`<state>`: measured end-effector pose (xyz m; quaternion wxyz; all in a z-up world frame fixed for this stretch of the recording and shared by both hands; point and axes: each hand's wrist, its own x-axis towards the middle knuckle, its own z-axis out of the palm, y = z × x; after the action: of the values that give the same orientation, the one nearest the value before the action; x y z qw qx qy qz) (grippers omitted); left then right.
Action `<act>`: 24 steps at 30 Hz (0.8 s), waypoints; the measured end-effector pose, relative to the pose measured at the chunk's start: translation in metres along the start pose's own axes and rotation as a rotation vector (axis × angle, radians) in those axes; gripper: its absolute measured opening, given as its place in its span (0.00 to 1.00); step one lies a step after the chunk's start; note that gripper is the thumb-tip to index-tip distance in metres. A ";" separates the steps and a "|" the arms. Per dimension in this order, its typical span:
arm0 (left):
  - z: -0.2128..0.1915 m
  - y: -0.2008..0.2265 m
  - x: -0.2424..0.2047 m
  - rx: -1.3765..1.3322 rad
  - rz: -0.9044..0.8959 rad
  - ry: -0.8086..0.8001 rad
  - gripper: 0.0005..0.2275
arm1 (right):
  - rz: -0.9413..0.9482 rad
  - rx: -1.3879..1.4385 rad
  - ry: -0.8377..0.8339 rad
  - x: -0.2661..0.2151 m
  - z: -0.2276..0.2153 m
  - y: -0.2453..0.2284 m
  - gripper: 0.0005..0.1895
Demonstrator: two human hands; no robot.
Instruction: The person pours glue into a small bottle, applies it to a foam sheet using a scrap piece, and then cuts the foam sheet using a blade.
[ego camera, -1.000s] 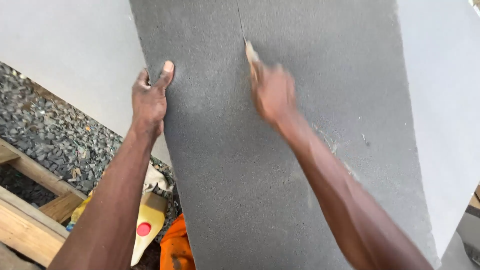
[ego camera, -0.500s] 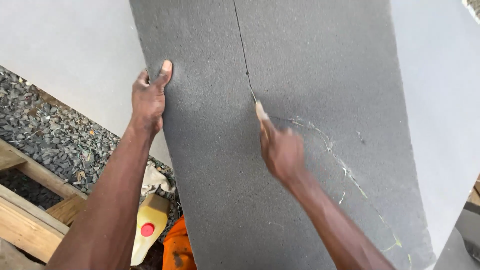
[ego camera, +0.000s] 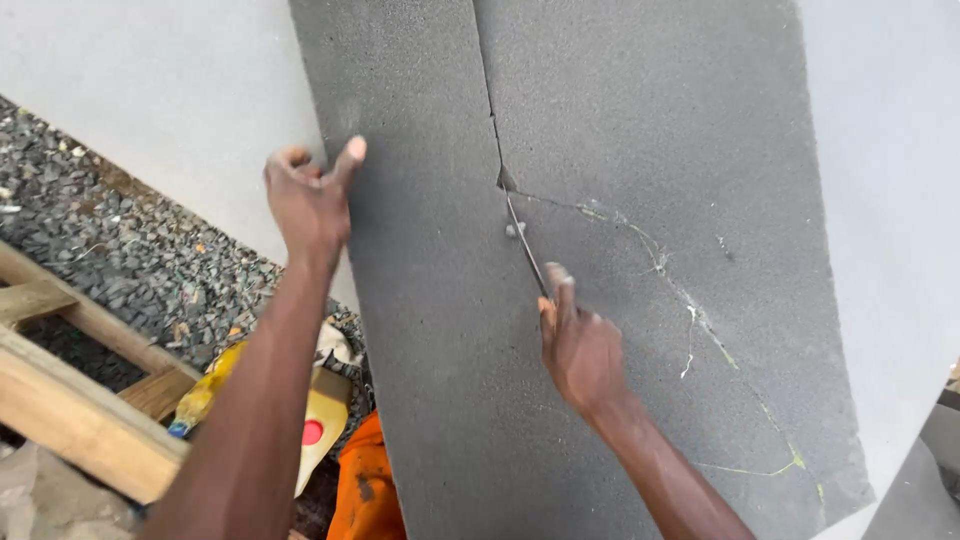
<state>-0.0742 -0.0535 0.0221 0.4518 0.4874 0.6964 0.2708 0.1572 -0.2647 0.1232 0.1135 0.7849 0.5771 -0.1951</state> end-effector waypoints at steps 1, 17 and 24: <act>-0.006 -0.014 -0.027 0.099 -0.001 0.021 0.41 | -0.001 -0.102 -0.042 0.003 0.009 0.002 0.23; -0.021 -0.068 -0.219 -0.343 -0.383 -0.257 0.34 | -0.115 0.186 0.272 0.077 0.005 0.011 0.21; -0.027 -0.039 -0.222 -0.336 -0.392 -0.238 0.34 | -0.013 0.190 -0.057 -0.034 -0.016 0.009 0.26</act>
<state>-0.0898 -0.2719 0.0835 0.6487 0.2902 0.6648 0.2304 0.1598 -0.2899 0.1518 0.0536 0.7825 0.5577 -0.2718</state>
